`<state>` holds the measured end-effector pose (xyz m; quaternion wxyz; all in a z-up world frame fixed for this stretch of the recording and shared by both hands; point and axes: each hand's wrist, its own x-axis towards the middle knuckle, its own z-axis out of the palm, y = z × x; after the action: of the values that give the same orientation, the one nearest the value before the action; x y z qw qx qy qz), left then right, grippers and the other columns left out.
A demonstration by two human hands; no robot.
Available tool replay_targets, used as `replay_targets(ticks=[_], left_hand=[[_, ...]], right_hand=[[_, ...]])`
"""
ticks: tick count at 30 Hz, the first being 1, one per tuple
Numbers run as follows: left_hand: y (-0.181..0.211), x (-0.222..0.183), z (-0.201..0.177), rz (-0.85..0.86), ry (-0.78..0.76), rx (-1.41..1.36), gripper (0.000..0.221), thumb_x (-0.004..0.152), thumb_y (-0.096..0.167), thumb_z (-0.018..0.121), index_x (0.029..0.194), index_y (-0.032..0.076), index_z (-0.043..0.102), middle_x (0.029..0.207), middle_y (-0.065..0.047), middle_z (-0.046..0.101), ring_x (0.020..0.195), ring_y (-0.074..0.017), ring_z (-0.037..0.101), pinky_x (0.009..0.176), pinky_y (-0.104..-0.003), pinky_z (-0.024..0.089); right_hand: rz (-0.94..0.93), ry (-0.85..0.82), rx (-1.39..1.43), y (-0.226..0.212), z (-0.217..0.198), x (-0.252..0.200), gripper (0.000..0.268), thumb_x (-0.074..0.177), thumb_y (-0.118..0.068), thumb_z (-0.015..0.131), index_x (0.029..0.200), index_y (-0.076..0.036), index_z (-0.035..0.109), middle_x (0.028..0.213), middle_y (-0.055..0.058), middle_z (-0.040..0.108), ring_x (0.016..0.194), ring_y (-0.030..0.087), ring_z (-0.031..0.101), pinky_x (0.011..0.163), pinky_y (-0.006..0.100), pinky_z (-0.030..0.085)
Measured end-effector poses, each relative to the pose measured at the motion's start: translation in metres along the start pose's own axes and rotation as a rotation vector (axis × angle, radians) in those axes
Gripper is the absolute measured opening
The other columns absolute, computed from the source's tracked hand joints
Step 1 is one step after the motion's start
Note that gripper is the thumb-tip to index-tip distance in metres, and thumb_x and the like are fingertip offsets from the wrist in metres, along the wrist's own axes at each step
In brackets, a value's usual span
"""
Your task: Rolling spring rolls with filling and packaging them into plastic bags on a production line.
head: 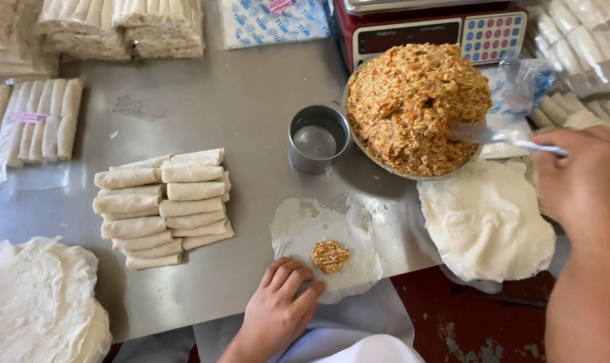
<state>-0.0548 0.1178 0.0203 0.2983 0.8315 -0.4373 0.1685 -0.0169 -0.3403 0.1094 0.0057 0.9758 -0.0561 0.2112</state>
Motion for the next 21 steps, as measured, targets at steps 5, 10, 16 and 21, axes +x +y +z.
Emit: replay_targets(ticks=[5,10,16,21], left_hand=[[-0.001,-0.005,0.001,-0.005,-0.022,-0.009,0.01,0.095,0.01,0.058,0.105,0.01,0.063,0.103,-0.01,0.055,0.102,-0.031,0.057,0.1,-0.05,0.045],[-0.006,0.002,0.001,0.037,0.025,-0.042,0.011,0.099,0.011,0.053,0.102,0.011,0.063,0.1,-0.01,0.055,0.095,-0.0294,0.058,0.096,-0.049,0.047],[-0.001,-0.002,-0.005,0.011,0.008,-0.066,0.011,0.102,0.017,0.056,0.101,0.008,0.063,0.1,-0.01,0.056,0.095,-0.0305,0.057,0.1,-0.048,0.046],[-0.004,-0.005,-0.005,0.018,0.015,-0.103,0.011,0.1,0.016,0.063,0.098,0.006,0.063,0.103,-0.012,0.057,0.101,-0.0315,0.058,0.102,-0.05,0.048]], right_hand=[[0.245,-0.173,0.003,-0.052,-0.036,0.002,0.021,0.1,-0.019,0.071,0.117,-0.026,0.08,0.103,0.0,0.07,0.066,0.019,0.06,0.064,0.032,0.045],[0.38,-0.318,0.08,-0.064,-0.057,0.005,0.021,0.095,-0.029,0.07,0.113,-0.031,0.079,0.108,-0.005,0.076,0.075,0.021,0.065,0.073,0.03,0.044],[0.209,-0.253,0.535,-0.113,-0.061,-0.04,0.022,0.093,-0.001,0.07,0.11,-0.01,0.079,0.08,0.006,0.061,0.064,0.014,0.051,0.062,0.025,0.036],[0.021,-1.039,0.056,-0.172,-0.021,-0.04,0.032,0.097,-0.021,0.059,0.122,-0.038,0.068,0.093,-0.012,0.071,0.059,0.003,0.062,0.05,0.013,0.055]])
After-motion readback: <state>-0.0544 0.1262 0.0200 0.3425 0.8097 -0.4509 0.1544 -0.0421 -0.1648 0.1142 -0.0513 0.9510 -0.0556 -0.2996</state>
